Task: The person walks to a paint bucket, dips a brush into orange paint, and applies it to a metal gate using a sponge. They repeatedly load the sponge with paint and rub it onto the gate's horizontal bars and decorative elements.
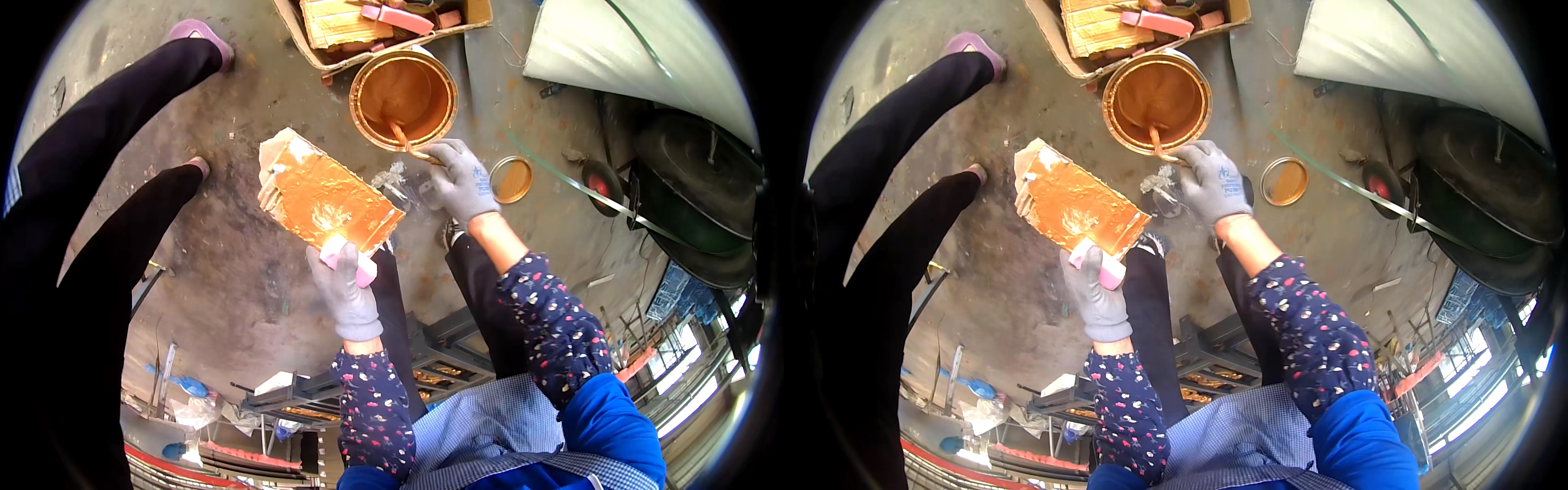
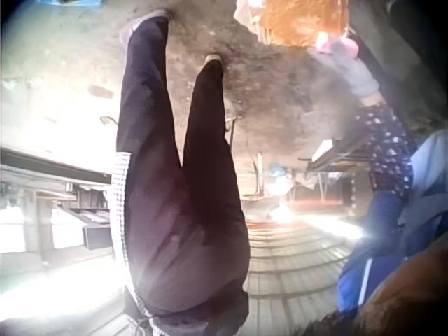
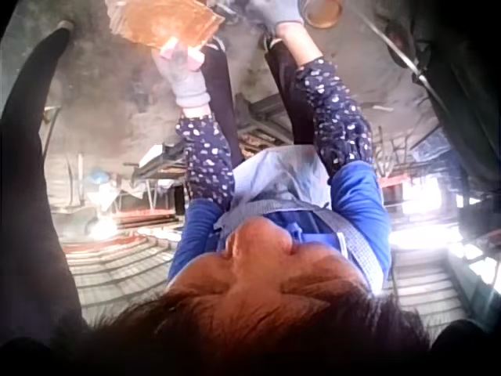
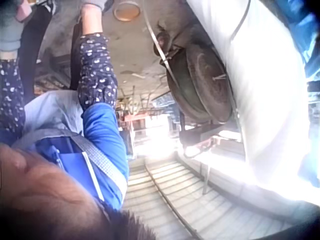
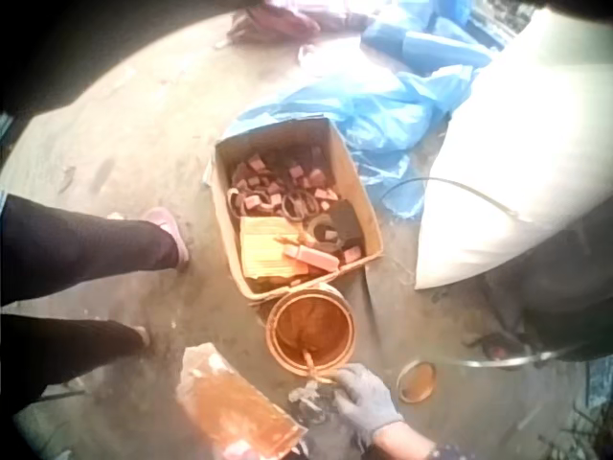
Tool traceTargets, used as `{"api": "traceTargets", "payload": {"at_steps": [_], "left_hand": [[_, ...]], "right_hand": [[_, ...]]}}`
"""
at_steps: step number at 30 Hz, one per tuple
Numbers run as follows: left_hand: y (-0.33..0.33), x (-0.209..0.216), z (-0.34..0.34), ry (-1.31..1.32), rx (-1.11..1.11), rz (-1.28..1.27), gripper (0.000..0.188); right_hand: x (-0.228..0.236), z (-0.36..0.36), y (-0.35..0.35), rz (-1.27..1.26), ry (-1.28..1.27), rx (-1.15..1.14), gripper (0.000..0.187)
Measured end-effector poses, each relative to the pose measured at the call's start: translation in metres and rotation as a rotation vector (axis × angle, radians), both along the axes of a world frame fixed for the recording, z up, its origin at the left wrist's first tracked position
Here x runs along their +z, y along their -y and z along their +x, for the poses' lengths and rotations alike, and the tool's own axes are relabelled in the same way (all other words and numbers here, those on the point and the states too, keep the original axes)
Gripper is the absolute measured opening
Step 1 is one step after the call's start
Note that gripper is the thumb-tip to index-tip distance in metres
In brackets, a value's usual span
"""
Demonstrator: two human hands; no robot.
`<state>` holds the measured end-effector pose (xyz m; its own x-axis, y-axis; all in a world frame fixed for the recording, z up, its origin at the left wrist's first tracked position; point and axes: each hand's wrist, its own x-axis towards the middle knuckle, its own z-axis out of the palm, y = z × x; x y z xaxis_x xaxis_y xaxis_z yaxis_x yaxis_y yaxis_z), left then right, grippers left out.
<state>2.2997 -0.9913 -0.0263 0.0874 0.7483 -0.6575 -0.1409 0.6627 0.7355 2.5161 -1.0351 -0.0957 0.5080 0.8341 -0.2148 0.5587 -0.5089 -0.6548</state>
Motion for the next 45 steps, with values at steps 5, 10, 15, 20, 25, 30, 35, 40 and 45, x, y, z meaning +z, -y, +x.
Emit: {"api": "traceTargets", "payload": {"at_steps": [5,10,15,20,25,30,35,40,45], "left_hand": [[0.003,-0.002,-0.003,-0.024,-0.015,-0.030,0.049],[0.006,0.004,-0.006,-0.041,-0.039,-0.020,0.046],[0.005,0.009,-0.007,-0.053,-0.067,-0.040,0.051],[0.014,0.015,-0.011,-0.057,-0.067,-0.075,0.052],[0.013,0.019,-0.007,-0.061,-0.063,-0.078,0.051],[0.015,0.029,-0.002,-0.055,-0.049,-0.078,0.052],[0.019,0.043,0.000,-0.035,-0.021,-0.109,0.051],[0.019,0.045,0.004,0.005,-0.037,-0.138,0.049],[0.019,0.050,0.004,-0.002,-0.058,-0.156,0.048]], "right_hand": [[0.047,0.022,-0.028,-0.609,0.084,0.361,0.023],[0.033,0.024,-0.044,-0.574,0.240,0.267,0.038],[0.027,0.030,-0.057,-0.491,0.279,0.327,0.032],[-0.005,0.035,-0.055,-0.301,0.482,0.452,0.023],[-0.002,0.009,-0.048,-0.663,0.181,0.675,0.023],[0.022,0.033,-0.049,-0.384,0.235,0.208,0.023],[0.036,0.023,-0.046,-0.577,0.031,0.542,0.028],[0.032,0.034,-0.048,-0.646,0.207,0.305,0.026],[0.050,0.027,-0.060,-0.585,0.041,0.404,0.028]]}}
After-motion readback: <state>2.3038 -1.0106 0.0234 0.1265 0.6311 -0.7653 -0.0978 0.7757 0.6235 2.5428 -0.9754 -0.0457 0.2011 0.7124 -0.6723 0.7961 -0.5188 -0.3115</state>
